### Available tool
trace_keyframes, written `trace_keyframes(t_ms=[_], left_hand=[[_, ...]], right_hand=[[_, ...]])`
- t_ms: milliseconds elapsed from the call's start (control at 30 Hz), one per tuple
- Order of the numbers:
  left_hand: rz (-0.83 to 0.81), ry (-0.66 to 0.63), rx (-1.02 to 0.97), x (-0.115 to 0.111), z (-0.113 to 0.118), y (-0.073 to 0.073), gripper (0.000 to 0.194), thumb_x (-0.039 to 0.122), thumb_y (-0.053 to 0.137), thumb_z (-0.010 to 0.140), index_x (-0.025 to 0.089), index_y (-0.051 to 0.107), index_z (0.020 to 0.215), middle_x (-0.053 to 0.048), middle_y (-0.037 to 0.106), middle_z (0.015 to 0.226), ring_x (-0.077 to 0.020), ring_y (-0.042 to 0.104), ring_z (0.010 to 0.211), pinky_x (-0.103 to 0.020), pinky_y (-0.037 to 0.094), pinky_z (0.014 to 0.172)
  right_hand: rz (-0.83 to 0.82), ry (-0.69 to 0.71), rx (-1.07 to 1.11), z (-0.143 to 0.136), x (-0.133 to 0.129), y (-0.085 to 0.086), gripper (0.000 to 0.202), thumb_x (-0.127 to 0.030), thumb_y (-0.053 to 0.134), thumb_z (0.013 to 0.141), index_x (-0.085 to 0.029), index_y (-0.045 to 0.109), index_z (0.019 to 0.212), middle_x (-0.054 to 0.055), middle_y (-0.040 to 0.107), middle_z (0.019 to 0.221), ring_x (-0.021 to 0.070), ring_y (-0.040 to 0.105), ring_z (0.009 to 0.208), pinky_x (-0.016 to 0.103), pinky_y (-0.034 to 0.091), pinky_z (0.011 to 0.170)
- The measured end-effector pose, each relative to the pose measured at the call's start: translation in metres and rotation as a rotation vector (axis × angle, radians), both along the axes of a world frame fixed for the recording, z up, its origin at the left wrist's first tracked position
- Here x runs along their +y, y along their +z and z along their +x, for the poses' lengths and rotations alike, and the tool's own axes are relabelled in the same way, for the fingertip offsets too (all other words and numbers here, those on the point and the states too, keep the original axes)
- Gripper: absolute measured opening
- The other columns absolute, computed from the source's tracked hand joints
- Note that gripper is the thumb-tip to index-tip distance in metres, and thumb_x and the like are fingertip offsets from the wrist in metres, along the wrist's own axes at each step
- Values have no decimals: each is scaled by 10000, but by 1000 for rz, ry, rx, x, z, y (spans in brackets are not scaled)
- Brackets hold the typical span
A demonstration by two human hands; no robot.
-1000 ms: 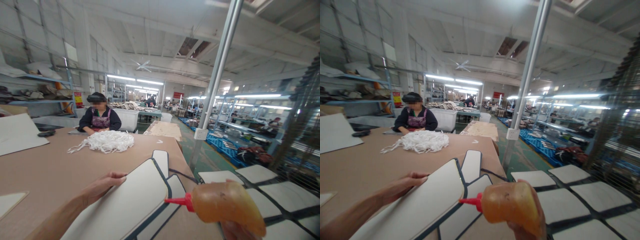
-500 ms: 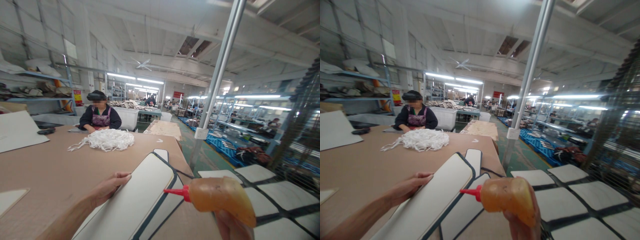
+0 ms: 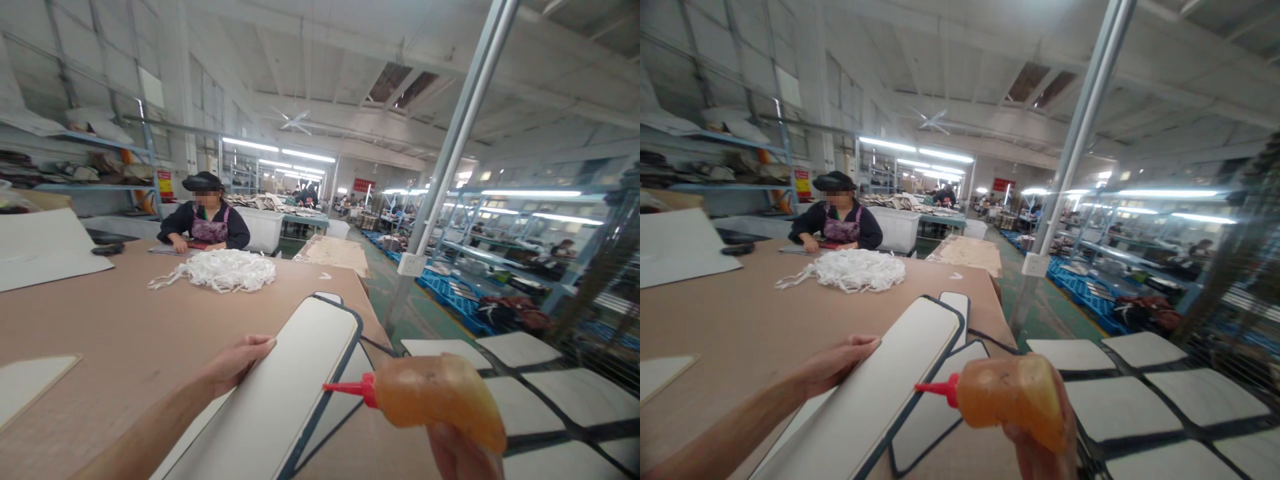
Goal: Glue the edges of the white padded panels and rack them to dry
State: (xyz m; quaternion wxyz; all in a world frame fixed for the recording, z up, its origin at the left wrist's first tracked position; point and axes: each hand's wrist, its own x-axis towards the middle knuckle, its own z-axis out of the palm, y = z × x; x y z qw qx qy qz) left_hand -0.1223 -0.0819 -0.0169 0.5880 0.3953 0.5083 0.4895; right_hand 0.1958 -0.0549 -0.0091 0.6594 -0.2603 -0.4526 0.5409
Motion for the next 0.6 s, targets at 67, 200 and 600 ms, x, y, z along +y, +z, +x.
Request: trace_keyframes(t_ms=[67,200,600], left_hand=[[-13,16,1,1,0,1,436,508,774,613,123,702,803,-45,716,663,-144,614,592,-205,436,538],[-15,48,-10,2,0,2,431,513,799,565,126,671,705,-34,698,617,-134,600,551,-202,426,510],[-30,84,-42,14,-5,-4,473,518,835,474,124,676,683,-41,709,601,-136,599,523,-222,457,504]], right_hand=[[1,3,4,-1,0,-1,733,-336,875,483,-352,594,1160,-12,715,950,207,640,761,298,563,678],[-8,24,6,-3,-1,-4,764,-330,877,477,-366,585,1182,-16,716,948,202,639,750,291,558,688],[-25,86,-17,-4,0,-16,778,-246,872,452,-371,604,1172,-1,709,964,225,662,735,296,577,646]])
